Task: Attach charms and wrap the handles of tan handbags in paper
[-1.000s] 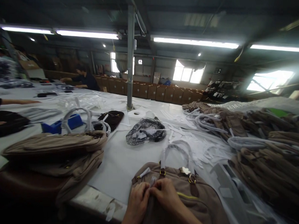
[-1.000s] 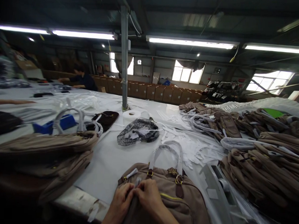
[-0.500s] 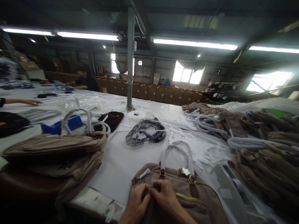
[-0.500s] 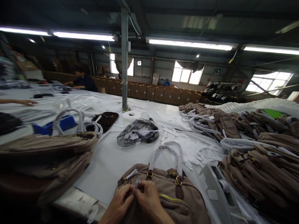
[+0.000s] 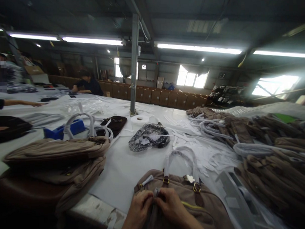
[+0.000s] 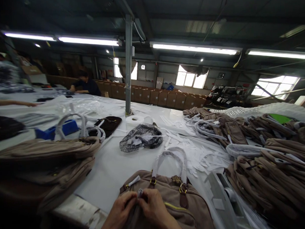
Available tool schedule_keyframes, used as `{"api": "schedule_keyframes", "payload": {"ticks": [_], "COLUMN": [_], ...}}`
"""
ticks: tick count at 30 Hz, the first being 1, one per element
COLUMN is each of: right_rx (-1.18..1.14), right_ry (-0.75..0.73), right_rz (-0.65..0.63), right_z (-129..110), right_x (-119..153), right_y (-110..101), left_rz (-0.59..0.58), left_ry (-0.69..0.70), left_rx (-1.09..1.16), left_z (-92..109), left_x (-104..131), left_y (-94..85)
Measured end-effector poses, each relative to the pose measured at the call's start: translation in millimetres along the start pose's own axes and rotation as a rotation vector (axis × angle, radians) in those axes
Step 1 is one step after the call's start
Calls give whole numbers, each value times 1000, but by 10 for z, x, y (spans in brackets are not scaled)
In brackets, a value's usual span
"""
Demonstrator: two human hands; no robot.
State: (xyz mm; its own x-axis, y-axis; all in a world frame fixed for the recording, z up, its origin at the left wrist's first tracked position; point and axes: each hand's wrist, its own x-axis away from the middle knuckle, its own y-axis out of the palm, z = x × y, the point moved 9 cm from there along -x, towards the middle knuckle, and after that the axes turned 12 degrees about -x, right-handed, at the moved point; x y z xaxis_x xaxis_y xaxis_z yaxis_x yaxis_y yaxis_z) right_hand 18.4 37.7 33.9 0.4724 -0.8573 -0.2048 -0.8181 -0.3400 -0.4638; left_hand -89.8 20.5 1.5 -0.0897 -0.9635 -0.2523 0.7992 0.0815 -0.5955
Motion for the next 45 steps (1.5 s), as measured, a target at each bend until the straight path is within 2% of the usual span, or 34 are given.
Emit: {"api": "schedule_keyframes", "payload": {"ticks": [5,11,13,16,17,19,22,24,26,30,36,45], "right_rx": [237,191,186,198,191,155,156,163,134,-6,-124,-169], "right_ry": [-166,-218,-183,-57,-18,29,44,47,48,56,142,11], "right_rz": [-109,-170,-71,271,346,356,254,261,285,244,227,321], "right_z": [-127,-167,-143,-98,-89,-81,-54,-9,34,49,91,70], "right_x": [-86,-187,-200,-91,-20,103,217,252,251,183,116,184], "right_y": [7,-32,-176,-542,-598,-519,-168,-4,71,62,-41,-55], "left_rz": [-31,129,168,207,221,245,264,286,322,393,384,240], "left_ry": [86,26,-14,-52,-53,-51,-48,-35,3,116,213,66], "left_rx": [-83,-210,-240,-248,-247,-252,-274,-303,-354,-489,-573,-580], "left_z": [61,76,58,23,16,-3,-32,-36,-9,89,139,-45], "left_x": [36,46,49,61,67,78,94,113,141,200,211,152], "left_y": [-14,-40,-29,-20,-21,-21,-1,8,8,14,59,170]}}
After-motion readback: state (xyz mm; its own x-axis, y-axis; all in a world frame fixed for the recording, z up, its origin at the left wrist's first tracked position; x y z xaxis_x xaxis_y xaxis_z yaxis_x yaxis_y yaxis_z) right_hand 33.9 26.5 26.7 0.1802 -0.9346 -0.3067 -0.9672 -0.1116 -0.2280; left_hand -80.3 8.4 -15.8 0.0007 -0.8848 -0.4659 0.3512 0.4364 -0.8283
